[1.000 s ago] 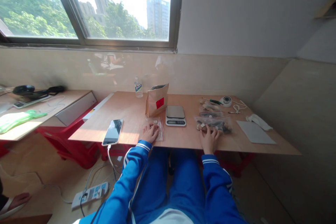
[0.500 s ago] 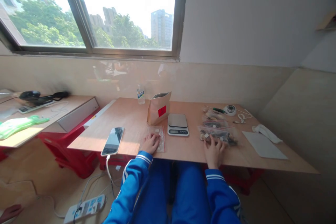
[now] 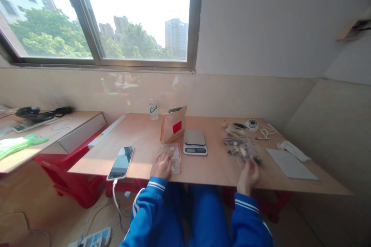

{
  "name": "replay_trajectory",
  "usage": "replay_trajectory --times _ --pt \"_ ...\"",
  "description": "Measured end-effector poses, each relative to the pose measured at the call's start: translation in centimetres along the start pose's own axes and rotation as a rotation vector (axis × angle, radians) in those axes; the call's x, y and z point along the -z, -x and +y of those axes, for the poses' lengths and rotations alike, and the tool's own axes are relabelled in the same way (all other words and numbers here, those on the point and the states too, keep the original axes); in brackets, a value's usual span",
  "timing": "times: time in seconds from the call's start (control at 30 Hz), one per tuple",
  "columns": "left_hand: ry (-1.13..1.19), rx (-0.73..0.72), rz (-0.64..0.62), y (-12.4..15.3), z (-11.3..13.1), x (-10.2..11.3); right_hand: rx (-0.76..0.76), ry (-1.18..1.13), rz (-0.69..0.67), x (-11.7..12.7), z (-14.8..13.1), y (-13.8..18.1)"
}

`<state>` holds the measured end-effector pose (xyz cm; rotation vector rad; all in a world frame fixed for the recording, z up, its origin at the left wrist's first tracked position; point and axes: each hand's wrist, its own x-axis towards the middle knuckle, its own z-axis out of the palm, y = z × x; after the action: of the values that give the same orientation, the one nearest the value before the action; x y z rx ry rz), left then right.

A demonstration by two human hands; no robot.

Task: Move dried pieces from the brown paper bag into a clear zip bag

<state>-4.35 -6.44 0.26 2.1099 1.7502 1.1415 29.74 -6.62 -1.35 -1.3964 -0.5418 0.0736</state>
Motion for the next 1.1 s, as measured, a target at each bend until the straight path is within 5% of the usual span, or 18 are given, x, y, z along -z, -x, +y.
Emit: replay_trajectory --times 0.1,0.17,0.33,0.4,0.47,0.7,1.0,1.1 --pt "0.256 0.15 0.208 0.1 3.6 1.3 -0.088 -0.148 0.12 -0.7 -4.4 0.5" --pt "0.595 0.257 0.249 -0.2 6.6 2.2 -0.024 -0.234 -0.023 -1.3 -8.0 2.0" --pt "1.251 0.429 -0.062 -1.0 10.6 3.0 0.167 -0.236 -1.079 -1.8 -13.7 7.5" --pt "1.306 0.512 -0.179 -0.8 10.4 2.6 0.137 -0.202 -1.304 -1.9 -13.8 9.3" --pt "1.266 0.557 -0.201 -0.2 9.6 1.9 0.052 -0.224 -1.388 -2.1 -13.2 10.6" --pt "0.946 0.379 0.094 1.2 8.6 0.0 0.123 -0.117 -1.07 -3.4 -12.6 12.3" --pt "1.019 0.184 0.036 2.7 10.2 -1.3 -0.025 -0.229 -1.092 -3.8 -12.7 14.0" --pt "1.077 0.217 0.08 2.9 10.6 -0.9 -0.07 -0.182 -0.954 -3.4 -12.5 12.9"
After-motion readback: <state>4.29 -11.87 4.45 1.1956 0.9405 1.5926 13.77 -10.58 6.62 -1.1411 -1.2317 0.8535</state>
